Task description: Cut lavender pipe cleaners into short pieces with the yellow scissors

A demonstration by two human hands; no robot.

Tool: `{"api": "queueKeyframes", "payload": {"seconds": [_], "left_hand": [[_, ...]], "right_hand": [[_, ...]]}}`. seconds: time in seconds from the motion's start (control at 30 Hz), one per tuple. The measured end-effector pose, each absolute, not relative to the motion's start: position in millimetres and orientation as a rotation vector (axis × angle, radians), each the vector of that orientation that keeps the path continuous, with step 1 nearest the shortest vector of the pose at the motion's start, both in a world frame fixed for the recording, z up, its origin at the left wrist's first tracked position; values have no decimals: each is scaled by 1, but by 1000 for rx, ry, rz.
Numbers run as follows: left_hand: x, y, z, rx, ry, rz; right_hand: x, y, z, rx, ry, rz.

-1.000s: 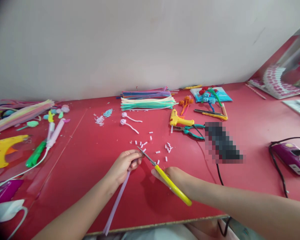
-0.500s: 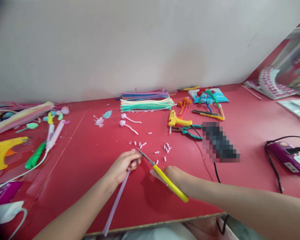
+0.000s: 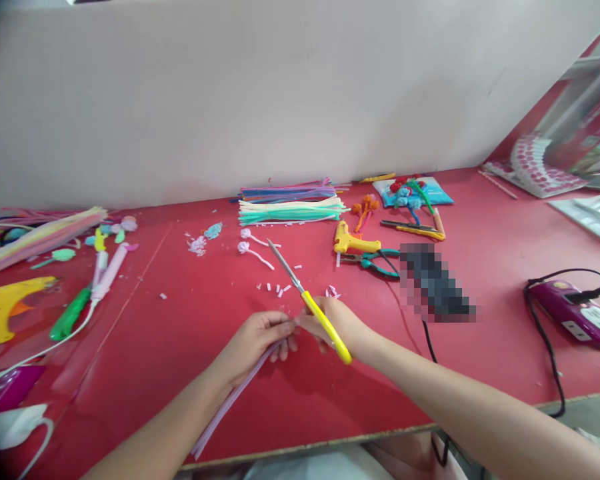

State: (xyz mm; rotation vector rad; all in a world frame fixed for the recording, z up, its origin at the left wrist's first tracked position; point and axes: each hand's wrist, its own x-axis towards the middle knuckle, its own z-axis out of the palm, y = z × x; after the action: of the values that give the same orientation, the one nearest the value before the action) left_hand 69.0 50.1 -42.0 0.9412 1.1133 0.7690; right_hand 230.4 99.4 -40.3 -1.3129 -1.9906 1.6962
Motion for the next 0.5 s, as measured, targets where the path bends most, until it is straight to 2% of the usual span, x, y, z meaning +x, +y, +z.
{"api": "queueKeyframes", "payload": {"seconds": [0.17,0.37,0.5], "left_hand": [[71,46,-40,946,1126,727],[73,46,-44,926,1161,712],[73,46,-46,966,1156,698]], "right_hand": [[229,97,-44,-1326,-2066,1681],[232,98,-43,-1360,-2283,1312],[232,99,-45,-1346,-2358,1275]]}}
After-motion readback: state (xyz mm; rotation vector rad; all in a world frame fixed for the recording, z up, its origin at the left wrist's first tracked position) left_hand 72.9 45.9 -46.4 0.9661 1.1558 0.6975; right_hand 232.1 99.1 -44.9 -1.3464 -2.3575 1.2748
